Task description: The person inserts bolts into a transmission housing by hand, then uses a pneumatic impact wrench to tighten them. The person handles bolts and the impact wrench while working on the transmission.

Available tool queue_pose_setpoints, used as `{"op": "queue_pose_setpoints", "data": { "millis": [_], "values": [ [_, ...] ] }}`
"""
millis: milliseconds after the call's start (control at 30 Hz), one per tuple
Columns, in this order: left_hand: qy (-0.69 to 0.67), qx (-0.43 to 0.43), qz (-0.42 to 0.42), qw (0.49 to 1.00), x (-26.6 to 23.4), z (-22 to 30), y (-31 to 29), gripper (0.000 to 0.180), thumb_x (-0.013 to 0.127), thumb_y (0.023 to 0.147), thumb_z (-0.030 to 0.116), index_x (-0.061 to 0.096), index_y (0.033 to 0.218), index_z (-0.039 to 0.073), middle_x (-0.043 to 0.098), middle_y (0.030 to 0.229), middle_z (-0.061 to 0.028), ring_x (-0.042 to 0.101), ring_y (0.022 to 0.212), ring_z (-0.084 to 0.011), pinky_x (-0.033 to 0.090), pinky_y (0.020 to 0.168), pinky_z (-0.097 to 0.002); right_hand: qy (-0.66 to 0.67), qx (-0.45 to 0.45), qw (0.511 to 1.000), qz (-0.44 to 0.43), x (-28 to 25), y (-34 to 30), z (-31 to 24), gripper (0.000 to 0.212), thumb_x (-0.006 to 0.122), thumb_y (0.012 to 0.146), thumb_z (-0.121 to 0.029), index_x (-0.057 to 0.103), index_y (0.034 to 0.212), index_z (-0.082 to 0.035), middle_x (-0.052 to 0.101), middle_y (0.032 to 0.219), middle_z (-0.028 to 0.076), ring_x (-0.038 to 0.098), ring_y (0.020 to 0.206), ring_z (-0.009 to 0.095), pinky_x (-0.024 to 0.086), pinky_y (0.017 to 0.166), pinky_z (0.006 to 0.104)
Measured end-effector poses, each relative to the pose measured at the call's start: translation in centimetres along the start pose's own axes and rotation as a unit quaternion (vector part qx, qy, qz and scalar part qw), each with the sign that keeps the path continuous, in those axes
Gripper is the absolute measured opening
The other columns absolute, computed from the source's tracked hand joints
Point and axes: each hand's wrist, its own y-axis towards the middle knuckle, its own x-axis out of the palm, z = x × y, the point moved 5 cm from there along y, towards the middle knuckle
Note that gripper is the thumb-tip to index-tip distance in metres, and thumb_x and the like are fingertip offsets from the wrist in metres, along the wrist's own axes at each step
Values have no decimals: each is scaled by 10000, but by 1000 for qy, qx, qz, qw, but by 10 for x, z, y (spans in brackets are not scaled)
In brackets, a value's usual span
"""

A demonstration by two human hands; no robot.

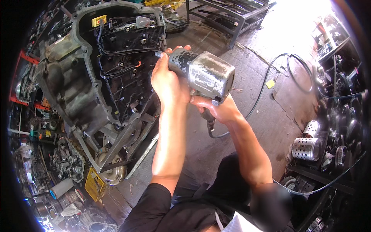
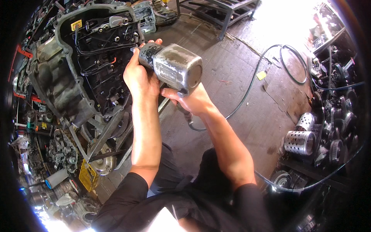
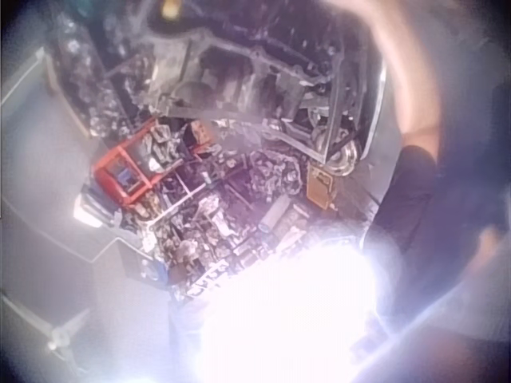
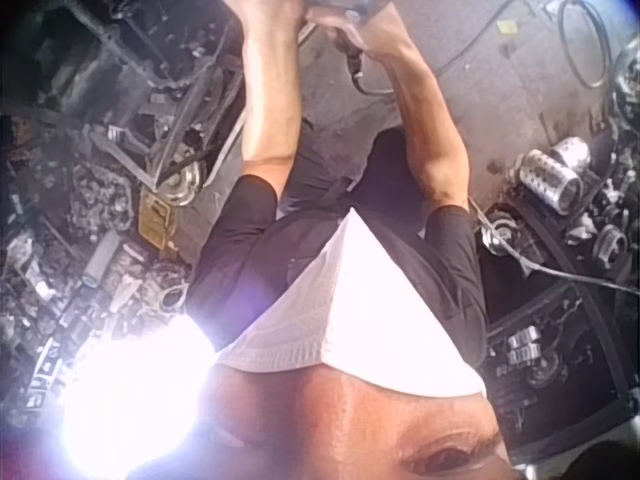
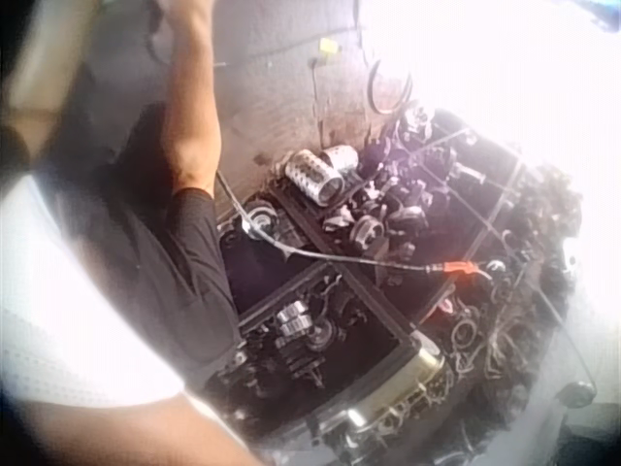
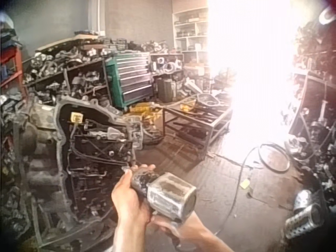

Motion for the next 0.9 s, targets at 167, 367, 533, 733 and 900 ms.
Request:
{"op": "queue_pose_setpoints", "data": {
  "millis": [167,367,533,733,900],
  "values": [
    [5,2,15,1000,-3,-9,-3,266,387,1097,172,506,1133,-63,642,1131,-238,654,1122,-420,526,1005,-533,-25,28,999,22,-11,-9,6,290,838,812,-73,667,1041,-20,620,719,4,547,574,97,423,503,291],
    [55,-25,8,998,2,-31,-17,231,425,1076,146,523,1137,-55,642,1114,-238,662,1095,-418,525,991,-515,53,42,996,55,-26,-20,21,111,780,836,-46,689,891,-17,626,686,38,572,595,134,441,554,304],
    [40,-35,32,998,1,-39,-15,222,420,1078,145,519,1134,-45,646,1115,-242,666,1089,-411,532,985,-510,72,55,995,52,-33,-18,27,118,770,832,-32,692,918,-12,617,674,50,565,583,152,434,547,308],
    [33,-30,38,998,-10,-40,-7,218,420,1077,143,519,1127,-45,645,1108,-235,666,1084,-410,535,973,-517,54,44,997,32,-28,-12,29,131,776,818,-31,674,900,-23,611,678,41,565,568,146,442,523,308],
    [29,-28,38,998,-12,-39,-6,218,422,1076,144,520,1122,-46,643,1099,-222,666,1084,-413,534,974,-517,60,50,996,37,-27,-11,33,121,774,819,-38,669,878,-26,606,667,39,558,557,144,441,515,308]
  ]
}}
